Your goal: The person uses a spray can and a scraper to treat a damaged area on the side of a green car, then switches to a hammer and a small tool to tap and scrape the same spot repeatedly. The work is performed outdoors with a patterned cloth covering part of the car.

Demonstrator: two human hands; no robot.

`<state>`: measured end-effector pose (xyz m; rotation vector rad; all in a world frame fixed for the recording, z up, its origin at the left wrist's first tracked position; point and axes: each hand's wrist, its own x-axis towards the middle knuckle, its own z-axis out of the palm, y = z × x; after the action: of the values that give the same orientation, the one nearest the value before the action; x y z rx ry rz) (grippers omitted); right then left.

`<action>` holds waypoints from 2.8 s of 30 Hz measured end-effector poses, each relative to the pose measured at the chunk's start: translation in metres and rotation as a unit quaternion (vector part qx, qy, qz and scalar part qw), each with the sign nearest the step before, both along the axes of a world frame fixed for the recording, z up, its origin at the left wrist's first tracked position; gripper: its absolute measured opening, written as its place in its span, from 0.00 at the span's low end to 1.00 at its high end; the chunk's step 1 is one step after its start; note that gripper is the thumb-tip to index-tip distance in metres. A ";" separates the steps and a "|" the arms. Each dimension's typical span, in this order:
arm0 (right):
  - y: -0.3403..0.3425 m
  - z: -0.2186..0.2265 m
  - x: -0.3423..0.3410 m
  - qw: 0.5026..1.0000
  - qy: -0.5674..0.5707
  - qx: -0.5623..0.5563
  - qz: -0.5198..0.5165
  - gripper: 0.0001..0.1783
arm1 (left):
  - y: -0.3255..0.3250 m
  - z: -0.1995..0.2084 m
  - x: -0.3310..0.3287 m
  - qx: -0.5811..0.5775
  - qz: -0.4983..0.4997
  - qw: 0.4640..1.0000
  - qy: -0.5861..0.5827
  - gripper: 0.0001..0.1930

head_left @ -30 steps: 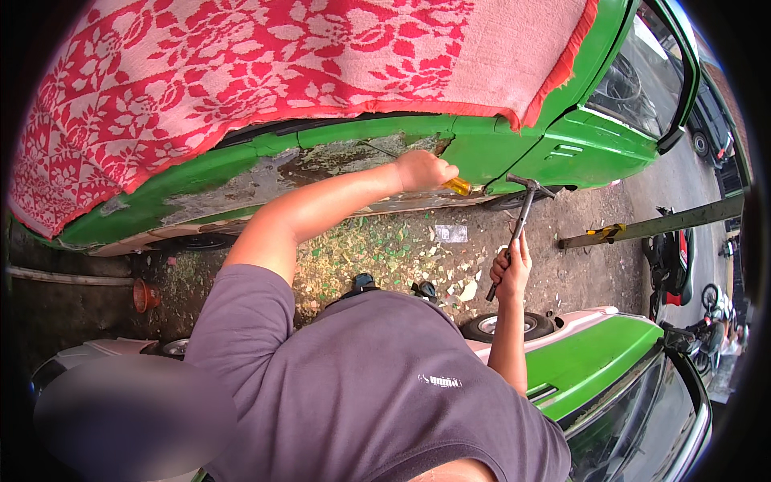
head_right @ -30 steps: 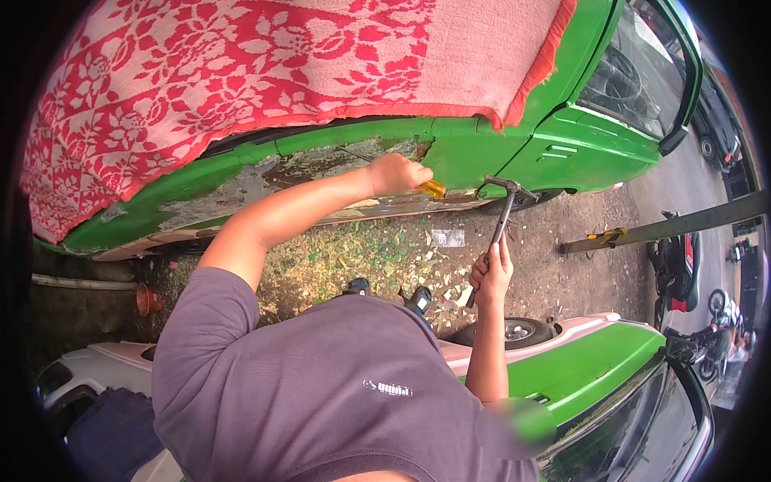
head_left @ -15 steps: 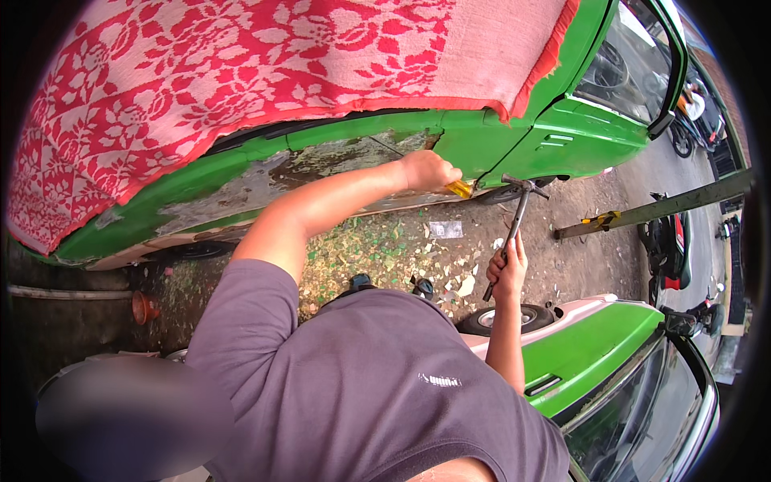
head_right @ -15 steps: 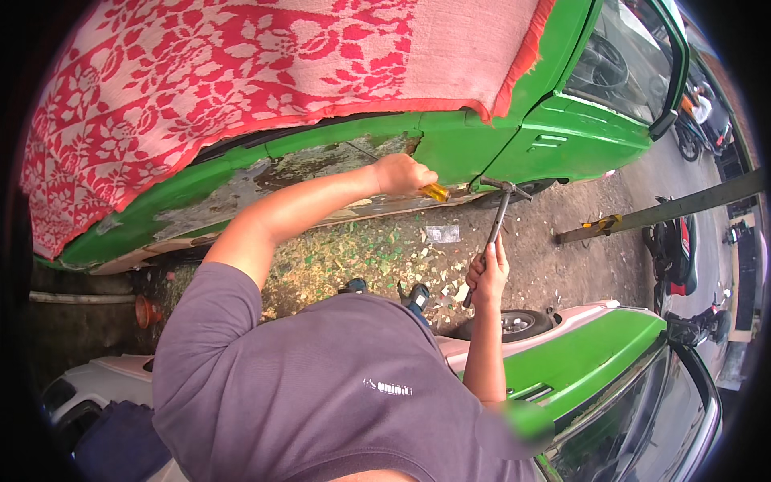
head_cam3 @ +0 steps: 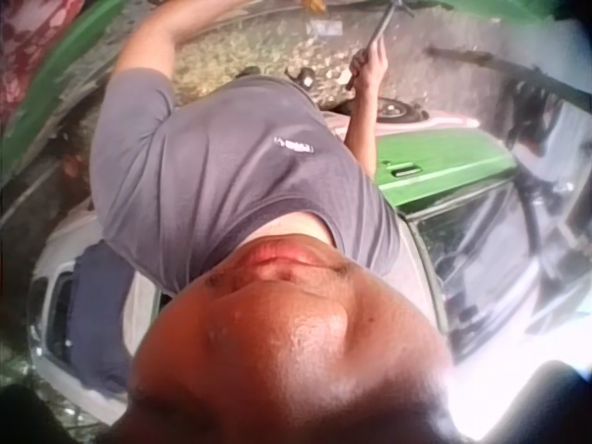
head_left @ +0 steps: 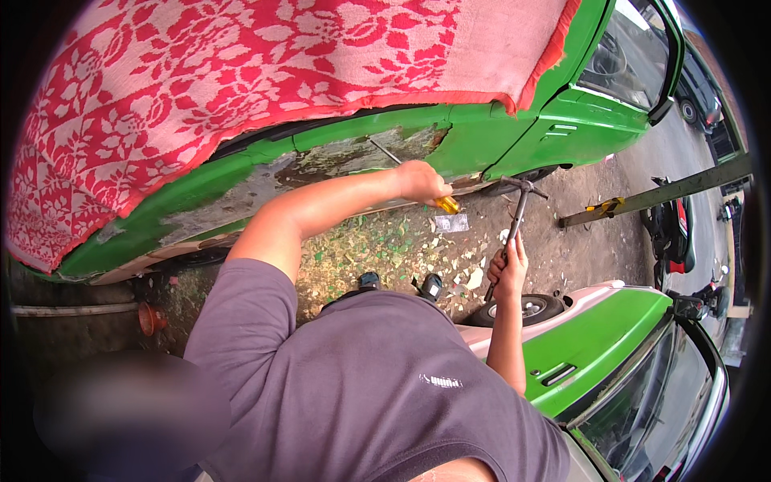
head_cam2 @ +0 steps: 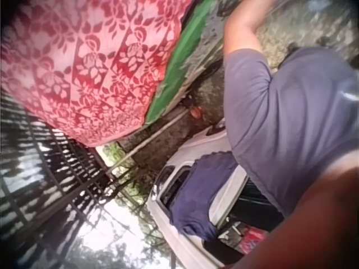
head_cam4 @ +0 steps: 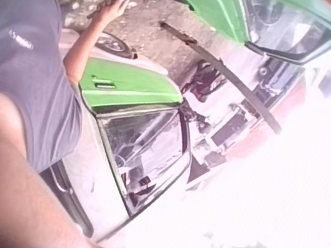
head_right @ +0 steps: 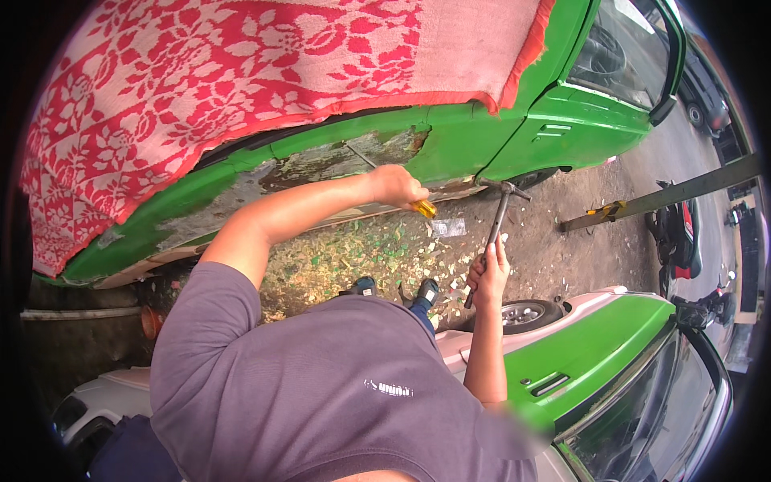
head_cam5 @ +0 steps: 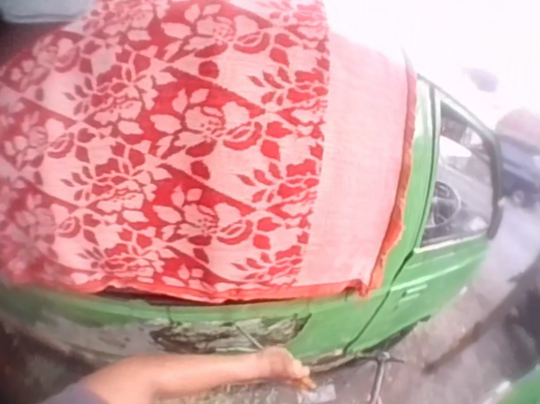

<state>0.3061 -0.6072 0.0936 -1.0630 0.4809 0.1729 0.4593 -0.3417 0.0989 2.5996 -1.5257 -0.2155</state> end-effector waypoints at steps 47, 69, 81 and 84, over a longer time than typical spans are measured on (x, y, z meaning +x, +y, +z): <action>0.047 0.002 -0.018 0.995 0.013 0.092 0.031 0.27 | 0.005 0.005 0.017 -0.131 0.018 0.988 -0.085 0.22; 0.037 -0.011 -0.022 0.983 -0.001 0.182 -0.024 0.27 | 0.003 0.007 0.017 -0.126 0.013 0.988 -0.083 0.20; 0.052 0.002 -0.019 0.993 0.024 0.109 0.049 0.26 | 0.010 -0.003 0.022 -0.063 0.058 0.990 -0.115 0.19; 0.044 -0.002 -0.021 0.990 -0.017 0.138 -0.039 0.27 | 0.015 -0.003 0.017 -0.106 0.067 0.983 -0.134 0.19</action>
<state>0.2850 -0.5630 0.0912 -0.7751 0.4519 0.1472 0.4760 -0.3267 0.0961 2.6249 -1.3505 0.3063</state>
